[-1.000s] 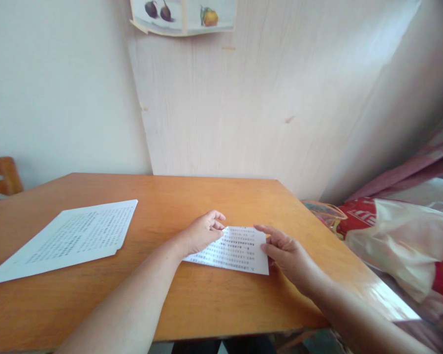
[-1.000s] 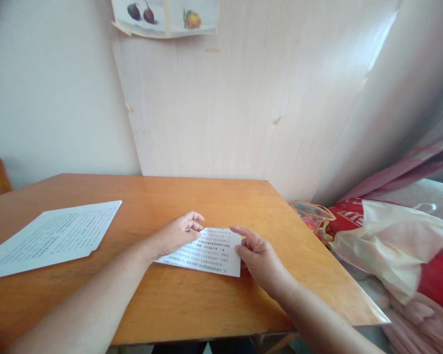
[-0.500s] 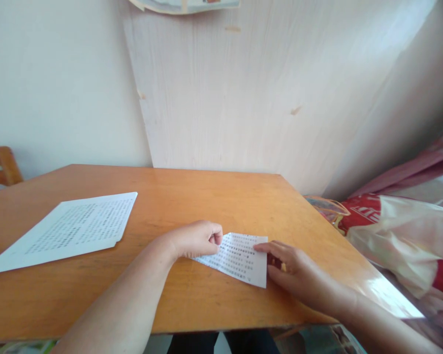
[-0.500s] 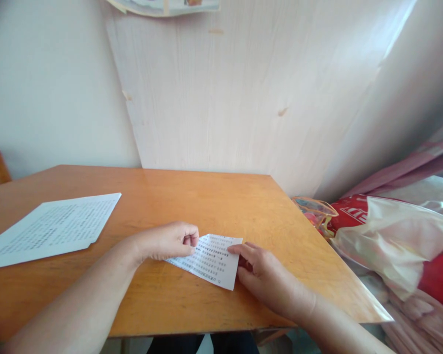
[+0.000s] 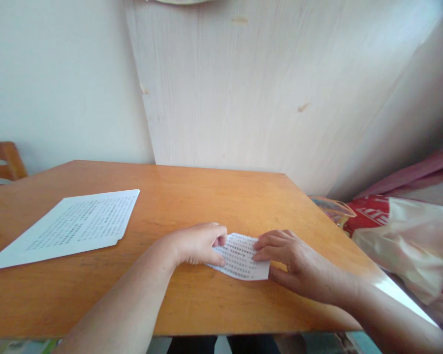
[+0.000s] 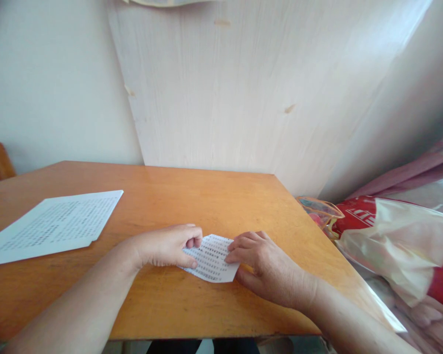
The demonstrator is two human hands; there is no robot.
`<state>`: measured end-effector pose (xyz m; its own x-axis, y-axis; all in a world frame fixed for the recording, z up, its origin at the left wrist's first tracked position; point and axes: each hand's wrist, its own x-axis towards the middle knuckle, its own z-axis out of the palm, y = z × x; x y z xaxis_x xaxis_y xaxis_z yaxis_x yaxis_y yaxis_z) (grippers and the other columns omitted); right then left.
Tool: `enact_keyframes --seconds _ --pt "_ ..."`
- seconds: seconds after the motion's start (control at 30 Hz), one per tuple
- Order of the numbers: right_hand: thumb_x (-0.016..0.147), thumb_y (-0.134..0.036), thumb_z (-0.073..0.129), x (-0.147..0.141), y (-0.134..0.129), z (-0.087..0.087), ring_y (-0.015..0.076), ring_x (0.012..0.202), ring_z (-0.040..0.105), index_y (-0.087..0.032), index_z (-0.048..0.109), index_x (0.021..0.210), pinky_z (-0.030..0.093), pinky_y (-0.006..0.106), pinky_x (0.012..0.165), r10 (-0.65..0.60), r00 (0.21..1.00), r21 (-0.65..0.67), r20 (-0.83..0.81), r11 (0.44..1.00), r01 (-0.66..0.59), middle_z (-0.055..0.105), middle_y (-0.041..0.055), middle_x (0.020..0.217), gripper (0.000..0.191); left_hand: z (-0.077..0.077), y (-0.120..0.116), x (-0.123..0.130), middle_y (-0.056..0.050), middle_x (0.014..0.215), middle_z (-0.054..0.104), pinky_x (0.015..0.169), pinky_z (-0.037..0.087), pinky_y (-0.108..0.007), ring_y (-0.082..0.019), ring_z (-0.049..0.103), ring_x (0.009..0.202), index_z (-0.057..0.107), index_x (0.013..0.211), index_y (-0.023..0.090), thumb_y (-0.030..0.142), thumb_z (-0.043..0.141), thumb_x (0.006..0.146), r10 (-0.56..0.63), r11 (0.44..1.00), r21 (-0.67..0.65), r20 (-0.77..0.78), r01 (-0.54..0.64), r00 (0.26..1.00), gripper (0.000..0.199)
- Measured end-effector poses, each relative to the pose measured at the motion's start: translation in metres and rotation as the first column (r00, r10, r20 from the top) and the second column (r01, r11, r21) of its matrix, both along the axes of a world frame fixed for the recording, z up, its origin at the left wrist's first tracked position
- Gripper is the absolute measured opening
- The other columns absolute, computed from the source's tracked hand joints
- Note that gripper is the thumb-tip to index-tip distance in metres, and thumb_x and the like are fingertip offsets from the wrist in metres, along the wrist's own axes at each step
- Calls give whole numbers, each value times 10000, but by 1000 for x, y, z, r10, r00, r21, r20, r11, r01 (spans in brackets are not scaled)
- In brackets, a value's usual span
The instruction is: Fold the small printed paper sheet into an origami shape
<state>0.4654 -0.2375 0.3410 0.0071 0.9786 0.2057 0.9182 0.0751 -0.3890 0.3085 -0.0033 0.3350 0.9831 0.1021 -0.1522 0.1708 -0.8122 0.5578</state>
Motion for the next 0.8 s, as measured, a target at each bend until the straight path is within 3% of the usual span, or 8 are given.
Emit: enact_keyframes --seconds 0.17,0.37,0.53,0.8 --pt "968 -300 562 9 17 4 199 844 639 -295 742 969 427 359 841 35 997 -15 -75 999 -36 739 16 932 180 3 -4 -1 -6 910 607 608 350 -254 -179 542 777 647 919 232 334 766 648 30 1000 -5 -4 -30 1000 313" --pt "924 -326 586 20 37 -10 166 704 577 -228 669 790 403 281 642 -147 952 -154 -267 982 108 677 3 775 185 8 -7 0 -14 915 611 582 331 -266 -190 548 768 634 918 231 352 761 635 48 998 36 -56 -46 997 333" --pt "862 -310 631 24 49 -17 151 648 533 -219 646 806 359 265 563 -283 904 -240 -320 947 212 635 -6 733 109 5 -6 0 -7 884 604 569 329 -271 -179 545 731 625 907 238 347 745 631 45 998 54 -35 -43 998 320" --pt "813 -251 669 28 55 -25 162 666 582 -225 630 911 371 268 564 -318 891 -271 -324 934 234 680 5 764 109 6 -6 -2 -8 901 617 589 352 -275 -183 559 747 644 938 242 325 733 635 43 999 15 -39 -42 998 327"
